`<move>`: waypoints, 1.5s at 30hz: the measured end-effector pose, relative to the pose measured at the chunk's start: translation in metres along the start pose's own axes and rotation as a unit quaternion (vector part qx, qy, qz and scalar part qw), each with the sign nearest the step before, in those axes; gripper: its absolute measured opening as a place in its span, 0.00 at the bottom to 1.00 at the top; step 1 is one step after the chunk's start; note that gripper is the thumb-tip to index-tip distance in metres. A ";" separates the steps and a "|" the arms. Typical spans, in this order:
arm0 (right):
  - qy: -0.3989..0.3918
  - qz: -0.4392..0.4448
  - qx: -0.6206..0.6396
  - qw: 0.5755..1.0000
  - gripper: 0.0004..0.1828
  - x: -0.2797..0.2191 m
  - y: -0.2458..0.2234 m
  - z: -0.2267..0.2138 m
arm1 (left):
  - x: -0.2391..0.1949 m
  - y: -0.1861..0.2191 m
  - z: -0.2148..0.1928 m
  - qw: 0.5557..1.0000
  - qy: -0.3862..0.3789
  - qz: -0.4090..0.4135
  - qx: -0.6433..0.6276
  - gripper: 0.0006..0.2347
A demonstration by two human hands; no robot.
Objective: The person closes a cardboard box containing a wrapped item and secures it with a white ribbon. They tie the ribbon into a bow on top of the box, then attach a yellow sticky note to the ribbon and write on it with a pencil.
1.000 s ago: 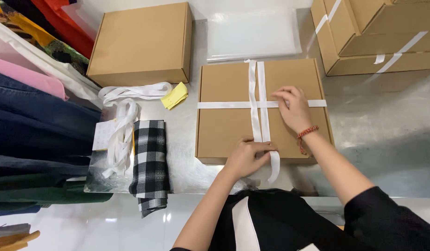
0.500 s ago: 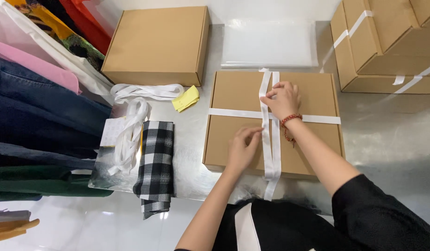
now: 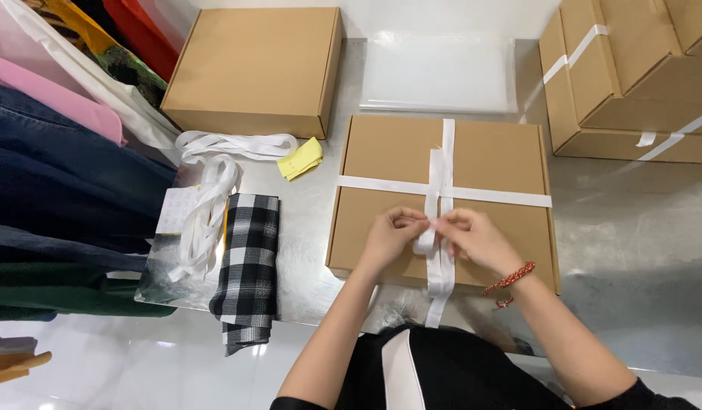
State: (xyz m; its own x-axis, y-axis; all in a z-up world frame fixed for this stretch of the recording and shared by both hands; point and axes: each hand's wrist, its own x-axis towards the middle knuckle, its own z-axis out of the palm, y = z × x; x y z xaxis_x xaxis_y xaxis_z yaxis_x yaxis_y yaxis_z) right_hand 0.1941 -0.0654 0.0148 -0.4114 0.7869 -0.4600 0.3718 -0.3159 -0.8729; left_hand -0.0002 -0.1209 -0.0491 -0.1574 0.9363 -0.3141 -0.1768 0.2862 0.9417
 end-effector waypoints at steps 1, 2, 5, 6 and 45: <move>-0.001 -0.001 0.002 1.000 0.21 0.006 -0.001 0.000 | -0.003 -0.003 -0.002 1.000 0.001 0.000 0.002 0.12; 0.014 -0.024 0.035 0.999 0.23 0.012 -0.001 0.001 | -0.006 -0.007 -0.004 0.999 -0.027 -0.023 -0.018 0.12; 0.024 -0.043 0.060 0.997 0.25 0.020 -0.005 0.007 | -0.033 0.013 -0.011 0.995 -0.071 -0.060 -0.037 0.12; 0.020 -0.039 0.051 0.998 0.24 0.021 -0.006 0.010 | -0.045 0.024 -0.013 0.993 -0.088 -0.075 -0.037 0.11; -0.029 0.045 0.124 0.991 0.15 0.044 0.015 0.002 | 0.111 0.070 0.021 0.838 0.025 0.145 0.526 0.22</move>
State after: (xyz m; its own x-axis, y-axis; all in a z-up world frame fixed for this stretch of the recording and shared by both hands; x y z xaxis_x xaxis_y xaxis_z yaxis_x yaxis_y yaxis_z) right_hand 0.1797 -0.0368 -0.0193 -0.4354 0.7201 -0.5403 0.1961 -0.5099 -0.8376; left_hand -0.0096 0.0076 -0.0155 -0.0916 0.9952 -0.0342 0.8255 0.0951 0.5564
